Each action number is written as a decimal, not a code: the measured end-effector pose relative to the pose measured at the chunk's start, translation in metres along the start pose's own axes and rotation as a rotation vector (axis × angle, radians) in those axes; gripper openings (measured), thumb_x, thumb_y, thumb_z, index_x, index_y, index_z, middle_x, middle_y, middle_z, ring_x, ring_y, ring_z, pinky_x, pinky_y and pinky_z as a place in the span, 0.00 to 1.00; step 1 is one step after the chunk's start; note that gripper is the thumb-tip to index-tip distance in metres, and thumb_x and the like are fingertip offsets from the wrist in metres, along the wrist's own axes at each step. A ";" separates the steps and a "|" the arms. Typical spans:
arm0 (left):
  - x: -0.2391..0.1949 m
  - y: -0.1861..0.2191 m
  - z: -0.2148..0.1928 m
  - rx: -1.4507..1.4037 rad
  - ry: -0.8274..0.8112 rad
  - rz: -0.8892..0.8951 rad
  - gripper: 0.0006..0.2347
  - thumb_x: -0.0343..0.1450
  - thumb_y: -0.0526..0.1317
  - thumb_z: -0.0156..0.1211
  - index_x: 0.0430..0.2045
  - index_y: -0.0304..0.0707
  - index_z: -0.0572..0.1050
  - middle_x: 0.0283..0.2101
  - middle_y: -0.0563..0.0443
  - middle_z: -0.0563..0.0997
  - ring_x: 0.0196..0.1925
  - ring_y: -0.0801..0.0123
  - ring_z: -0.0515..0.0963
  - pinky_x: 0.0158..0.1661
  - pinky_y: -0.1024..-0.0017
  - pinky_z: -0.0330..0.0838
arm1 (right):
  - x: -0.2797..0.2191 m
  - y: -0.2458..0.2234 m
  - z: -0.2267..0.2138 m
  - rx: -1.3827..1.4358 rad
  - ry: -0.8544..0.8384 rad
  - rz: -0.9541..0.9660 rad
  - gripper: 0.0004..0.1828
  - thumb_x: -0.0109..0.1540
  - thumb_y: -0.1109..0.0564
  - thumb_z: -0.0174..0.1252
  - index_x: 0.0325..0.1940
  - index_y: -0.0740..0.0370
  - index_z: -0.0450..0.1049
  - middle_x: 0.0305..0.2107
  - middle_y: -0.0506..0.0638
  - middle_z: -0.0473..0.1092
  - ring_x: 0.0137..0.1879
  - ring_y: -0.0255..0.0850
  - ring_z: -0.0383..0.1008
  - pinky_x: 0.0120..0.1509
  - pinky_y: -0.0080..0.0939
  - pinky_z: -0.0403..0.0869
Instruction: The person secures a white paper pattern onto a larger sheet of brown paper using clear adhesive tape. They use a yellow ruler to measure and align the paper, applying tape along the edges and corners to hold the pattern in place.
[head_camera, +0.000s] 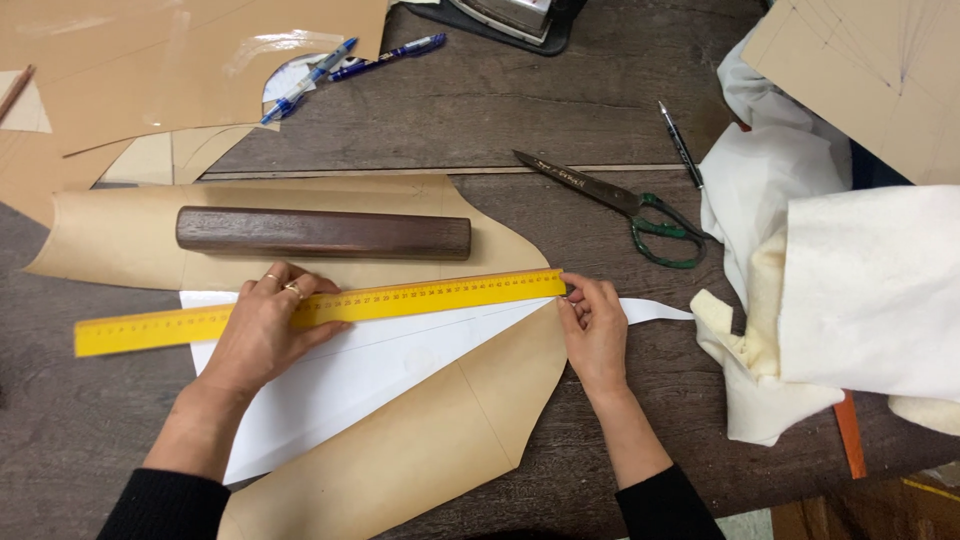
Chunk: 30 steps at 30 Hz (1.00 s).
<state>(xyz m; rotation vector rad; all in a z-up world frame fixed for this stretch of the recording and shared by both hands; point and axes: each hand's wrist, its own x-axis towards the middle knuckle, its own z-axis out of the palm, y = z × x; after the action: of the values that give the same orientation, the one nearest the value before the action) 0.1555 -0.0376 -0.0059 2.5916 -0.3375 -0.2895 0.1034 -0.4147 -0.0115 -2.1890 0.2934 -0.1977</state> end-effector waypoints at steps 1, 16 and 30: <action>0.000 0.000 0.003 0.000 0.003 -0.005 0.18 0.55 0.46 0.73 0.38 0.56 0.77 0.40 0.53 0.75 0.47 0.59 0.78 0.50 0.62 0.67 | -0.001 0.002 0.000 0.001 -0.005 -0.003 0.16 0.57 0.72 0.56 0.48 0.65 0.74 0.30 0.54 0.63 0.26 0.34 0.66 0.26 0.30 0.69; -0.155 0.000 -0.031 0.037 0.489 -0.136 0.11 0.68 0.39 0.62 0.41 0.37 0.78 0.40 0.43 0.78 0.42 0.54 0.77 0.45 0.60 0.68 | -0.005 0.020 0.002 -0.121 -0.047 -0.102 0.14 0.61 0.64 0.58 0.51 0.60 0.78 0.36 0.51 0.64 0.32 0.35 0.66 0.36 0.32 0.70; -0.246 -0.041 0.036 0.190 0.195 -0.589 0.13 0.64 0.56 0.57 0.35 0.58 0.78 0.43 0.58 0.73 0.50 0.55 0.70 0.47 0.54 0.64 | -0.013 0.020 0.008 -0.227 0.005 -0.216 0.14 0.63 0.65 0.56 0.52 0.61 0.77 0.35 0.51 0.62 0.33 0.36 0.65 0.41 0.34 0.70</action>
<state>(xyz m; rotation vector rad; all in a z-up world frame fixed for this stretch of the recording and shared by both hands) -0.0797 0.0520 -0.0230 2.8255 0.5004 -0.2069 0.0905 -0.4166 -0.0329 -2.4454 0.0834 -0.3018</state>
